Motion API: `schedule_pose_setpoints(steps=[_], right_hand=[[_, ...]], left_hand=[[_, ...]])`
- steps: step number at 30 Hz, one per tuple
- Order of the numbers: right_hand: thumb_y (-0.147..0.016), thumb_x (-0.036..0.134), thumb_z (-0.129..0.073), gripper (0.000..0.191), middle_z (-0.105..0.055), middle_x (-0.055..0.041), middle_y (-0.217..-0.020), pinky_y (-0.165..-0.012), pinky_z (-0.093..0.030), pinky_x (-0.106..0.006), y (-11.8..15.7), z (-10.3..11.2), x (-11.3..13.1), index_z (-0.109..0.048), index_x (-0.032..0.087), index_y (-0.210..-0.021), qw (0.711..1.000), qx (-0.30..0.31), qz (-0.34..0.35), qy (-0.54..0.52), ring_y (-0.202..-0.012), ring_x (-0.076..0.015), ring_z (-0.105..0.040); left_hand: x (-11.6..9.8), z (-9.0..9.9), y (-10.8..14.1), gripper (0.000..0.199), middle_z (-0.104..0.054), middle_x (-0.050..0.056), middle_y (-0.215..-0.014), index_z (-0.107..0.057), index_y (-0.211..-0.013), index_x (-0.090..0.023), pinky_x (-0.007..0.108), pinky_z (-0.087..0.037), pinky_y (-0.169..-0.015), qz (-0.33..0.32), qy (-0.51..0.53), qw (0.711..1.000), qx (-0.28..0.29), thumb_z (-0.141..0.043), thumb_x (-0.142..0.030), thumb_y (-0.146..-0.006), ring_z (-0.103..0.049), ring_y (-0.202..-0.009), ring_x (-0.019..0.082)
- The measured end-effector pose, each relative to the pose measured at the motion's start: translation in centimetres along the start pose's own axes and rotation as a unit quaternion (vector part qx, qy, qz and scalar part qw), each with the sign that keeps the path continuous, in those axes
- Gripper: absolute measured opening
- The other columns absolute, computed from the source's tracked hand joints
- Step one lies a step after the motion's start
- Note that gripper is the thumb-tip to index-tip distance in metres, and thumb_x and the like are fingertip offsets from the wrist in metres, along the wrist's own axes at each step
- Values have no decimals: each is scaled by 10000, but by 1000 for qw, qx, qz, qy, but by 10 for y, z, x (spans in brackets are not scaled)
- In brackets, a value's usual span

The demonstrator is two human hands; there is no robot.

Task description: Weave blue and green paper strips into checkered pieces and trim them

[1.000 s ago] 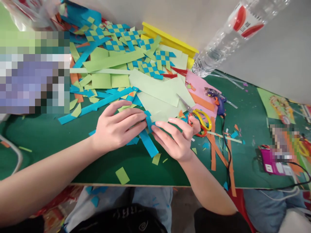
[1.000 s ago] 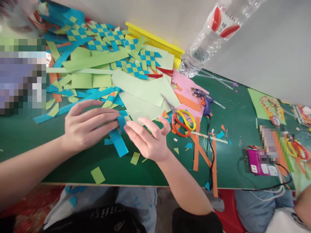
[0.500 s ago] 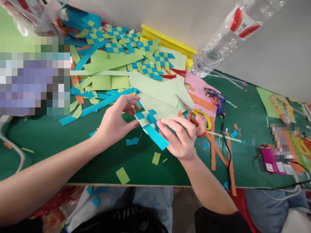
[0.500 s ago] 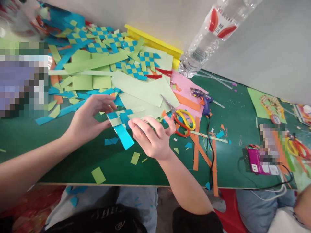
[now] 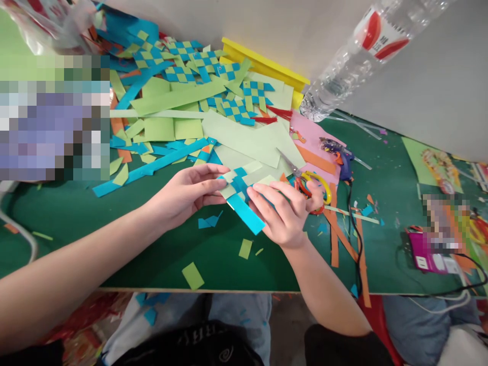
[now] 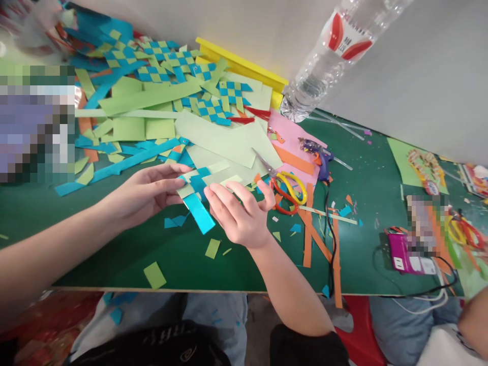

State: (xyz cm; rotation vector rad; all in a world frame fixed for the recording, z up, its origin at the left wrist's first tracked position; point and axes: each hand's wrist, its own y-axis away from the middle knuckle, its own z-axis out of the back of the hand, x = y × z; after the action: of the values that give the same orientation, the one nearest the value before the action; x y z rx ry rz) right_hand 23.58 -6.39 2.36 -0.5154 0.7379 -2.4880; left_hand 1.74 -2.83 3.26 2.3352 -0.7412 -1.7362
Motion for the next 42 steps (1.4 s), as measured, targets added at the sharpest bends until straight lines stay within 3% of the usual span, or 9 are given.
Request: schedule_pose_setpoints(steps=[7,11,14,17,21,28,34,38,42], right_hand=[[-828,312,-681,236,-739,94,-1033,-1107,-181,-491,-1,2,4,-661,399,-1046,988,-74,99,97,-959,-192,-642],[-839,279,-660,189,-738,104,-1019,-1129,-156,-446,-5,0,7,-675,375,-1001,970,-120,127,170,-946,-162,-633],[-840,257,-658,137,-743,103,-974,-1139,-152,-418,-7,-2,7,-692,336,-946,959,-152,134,200,-936,-139,-628],[-831,251,-678,104,-745,98,-961,-1141,-150,-409,-9,-2,7,-702,323,-901,959,-151,139,197,-922,-139,-630],[-819,258,-696,75,-743,93,-960,-1124,-177,-431,-9,-1,8,-704,319,-863,959,-162,146,180,-897,-154,-625],[-823,302,-681,261,-733,56,-1032,-1111,-186,-524,-1,-2,7,-661,352,-1079,976,-106,120,147,-961,-216,-626],[-843,469,-590,518,-674,-38,-1187,-1102,-254,-551,1,-4,0,-488,321,-1329,990,-41,60,119,-1068,-282,-606],[-844,349,-532,512,-622,-55,-1263,-1100,-299,-506,-4,-3,-14,-433,279,-1342,994,-39,57,83,-1127,-257,-589],[-824,227,-468,452,-623,-90,-1224,-1046,-361,-491,-9,-1,-36,-471,238,-1276,991,-83,7,102,-1115,-253,-596]], left_hand=[[1,-1,0,267,-669,17,-962,-669,-1010,-209,208,-608,-668,8,0,1000,22,-735,-261,-756,-689,-720,107],[-2,-4,2,267,-631,-6,-791,-647,-1012,-188,228,-605,-622,15,37,999,25,-706,-324,-791,-676,-631,111],[-3,-6,5,200,-616,-16,-680,-597,-868,-175,227,-560,-524,11,32,999,29,-657,-362,-828,-658,-560,130],[-3,-5,6,347,-614,1,-577,-565,-697,-162,230,-511,-465,31,2,996,87,-568,-462,-871,-625,-481,137],[0,-4,7,453,-705,78,-646,-644,-655,-153,250,-539,-512,50,-59,988,137,-573,-564,-832,-672,-539,174],[-3,-8,8,238,-718,53,-644,-709,-751,-193,241,-553,-589,7,-114,988,102,-684,-427,-783,-686,-599,171],[-4,-3,3,267,-672,10,-605,-639,-633,-168,232,-550,-645,-49,-149,987,-18,-675,-366,-809,-654,-598,126],[-4,3,-2,213,-657,-22,-644,-632,-697,-167,248,-565,-673,-59,-119,989,-62,-661,-332,-828,-648,-621,111],[-4,9,-9,239,-656,-4,-680,-668,-687,-168,256,-571,-729,-94,-172,977,-90,-671,-368,-818,-660,-683,126]])
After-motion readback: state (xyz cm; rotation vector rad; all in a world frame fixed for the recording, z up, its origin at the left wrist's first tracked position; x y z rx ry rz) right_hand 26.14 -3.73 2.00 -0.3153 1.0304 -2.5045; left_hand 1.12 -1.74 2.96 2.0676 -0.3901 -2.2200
